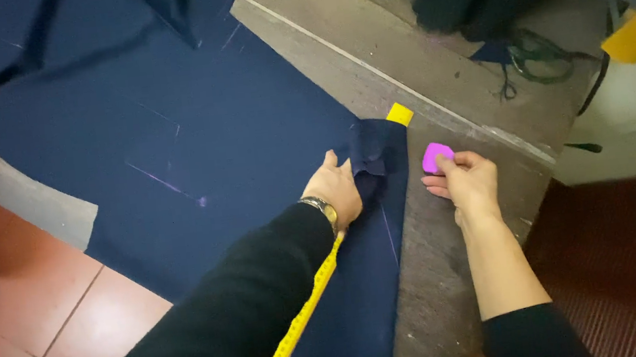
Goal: Measuring and marking fabric with chalk and a ruler, then cutting it with scissors.
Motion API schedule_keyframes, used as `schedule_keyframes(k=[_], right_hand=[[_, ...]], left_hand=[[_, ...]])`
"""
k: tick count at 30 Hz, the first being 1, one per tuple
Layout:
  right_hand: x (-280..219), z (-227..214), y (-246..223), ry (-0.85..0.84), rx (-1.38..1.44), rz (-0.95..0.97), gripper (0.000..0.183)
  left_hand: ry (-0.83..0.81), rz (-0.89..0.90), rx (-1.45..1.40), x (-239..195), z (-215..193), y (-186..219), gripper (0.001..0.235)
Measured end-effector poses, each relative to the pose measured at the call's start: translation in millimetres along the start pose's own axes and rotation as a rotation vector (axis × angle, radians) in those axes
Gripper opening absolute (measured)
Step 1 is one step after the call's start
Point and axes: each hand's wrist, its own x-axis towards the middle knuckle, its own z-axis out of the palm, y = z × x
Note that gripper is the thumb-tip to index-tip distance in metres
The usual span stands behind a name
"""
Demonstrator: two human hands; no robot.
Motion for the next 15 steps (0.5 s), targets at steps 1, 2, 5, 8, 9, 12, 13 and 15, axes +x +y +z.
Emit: schedule_keyframes(k=[1, 2, 5, 8, 9, 12, 13, 15], right_hand=[[2.4, 4.4, -1.3, -0.007, 0.002, -0.018, 0.031], [3.6, 7.0, -1.7, -0.011, 0.002, -0.033, 0.031], [12.1, 16.9, -5.9, -0.026, 0.006, -0.065, 0.035], [23.5, 20.8, -3.4, -0.051, -0.008, -0.071, 0.034], [23.2, 21.1, -5.4, -0.051, -0.009, -0.067, 0.034], [21.6, 24.2, -13.4, -0.108, -0.065, -0.061, 0.031], [20.9, 24.5, -16.3, -0.098, -0.059, -0.054, 0.031], [19.7, 27.1, -18.2, -0.089, -0.053, -0.043, 0.031]], left_hand=[[-0.009, 0.003, -0.029, -4.9, -4.0, 1.0, 0.045], [-0.017, 0.009, -0.061, -10.0, -7.6, 4.1, 0.046], [-0.049, -0.012, -0.025, -15.3, -11.5, 0.9, 0.047], [-0.032, -0.005, -0.039, -24.2, -23.3, -1.8, 0.046], [-0.035, -0.003, -0.04, -19.9, -18.8, -1.5, 0.046], [-0.017, -0.008, -0.019, -12.5, -10.3, -3.2, 0.046], [-0.02, -0.01, -0.019, -12.7, -10.5, -3.4, 0.046], [-0.027, -0.011, -0.02, -9.9, -6.2, -4.1, 0.046]])
